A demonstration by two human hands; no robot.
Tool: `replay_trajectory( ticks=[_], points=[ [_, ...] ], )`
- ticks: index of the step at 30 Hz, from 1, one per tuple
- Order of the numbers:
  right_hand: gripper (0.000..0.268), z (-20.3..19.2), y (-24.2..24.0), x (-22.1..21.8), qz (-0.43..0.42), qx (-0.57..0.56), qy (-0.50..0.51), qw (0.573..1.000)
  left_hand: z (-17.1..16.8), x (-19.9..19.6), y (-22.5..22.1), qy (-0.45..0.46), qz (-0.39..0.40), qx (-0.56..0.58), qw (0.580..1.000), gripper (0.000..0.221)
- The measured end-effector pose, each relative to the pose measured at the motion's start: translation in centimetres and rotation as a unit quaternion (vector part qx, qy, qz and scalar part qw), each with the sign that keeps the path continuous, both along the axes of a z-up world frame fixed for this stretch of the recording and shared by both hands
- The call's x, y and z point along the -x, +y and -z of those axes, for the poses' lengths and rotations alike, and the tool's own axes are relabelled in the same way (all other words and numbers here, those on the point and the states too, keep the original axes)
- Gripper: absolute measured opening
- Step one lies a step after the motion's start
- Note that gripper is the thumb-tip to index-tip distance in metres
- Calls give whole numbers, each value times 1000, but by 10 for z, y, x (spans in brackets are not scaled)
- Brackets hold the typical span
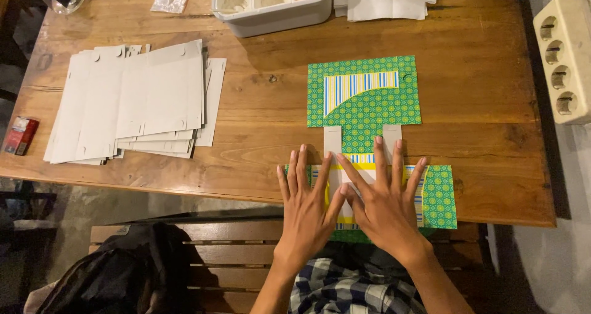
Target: Assembling cardboard boxes by applying stickers and folding the templates
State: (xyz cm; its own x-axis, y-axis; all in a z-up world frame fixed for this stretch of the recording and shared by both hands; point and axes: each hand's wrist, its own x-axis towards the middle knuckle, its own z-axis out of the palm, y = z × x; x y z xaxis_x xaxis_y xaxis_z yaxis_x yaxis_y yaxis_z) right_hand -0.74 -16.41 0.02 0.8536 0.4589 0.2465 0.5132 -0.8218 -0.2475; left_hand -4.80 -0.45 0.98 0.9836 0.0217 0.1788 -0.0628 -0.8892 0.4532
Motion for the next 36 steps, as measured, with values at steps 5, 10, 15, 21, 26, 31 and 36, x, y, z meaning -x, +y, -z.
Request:
replay_trajectory(
  ticks=[5,10,15,21,26,31,36],
  points=[
    [56,-1,-1,0,-9,-20,21,1000,-1,6,-2,6,-2,3,1000,61],
    [55,-1,0,0,-9,-19,31,999,2,0,1,10,5,30,999,61],
    [55,0,0,0,-3,-14,25,1000,3,-11,4,6,3,10,1000,61],
    [54,4,-1,0,-2,-8,4,1000,4,-24,7,29,-4,25,999,61],
    [53,6,0,-1,4,-4,2,1000,12,-38,9,30,-13,8,999,61],
    [55,4,0,-1,0,-7,23,1000,3,-49,11,63,-8,32,997,63],
    [53,4,0,0,6,-8,7,1000,11,-52,10,11,-18,12,1000,62]
  ],
)
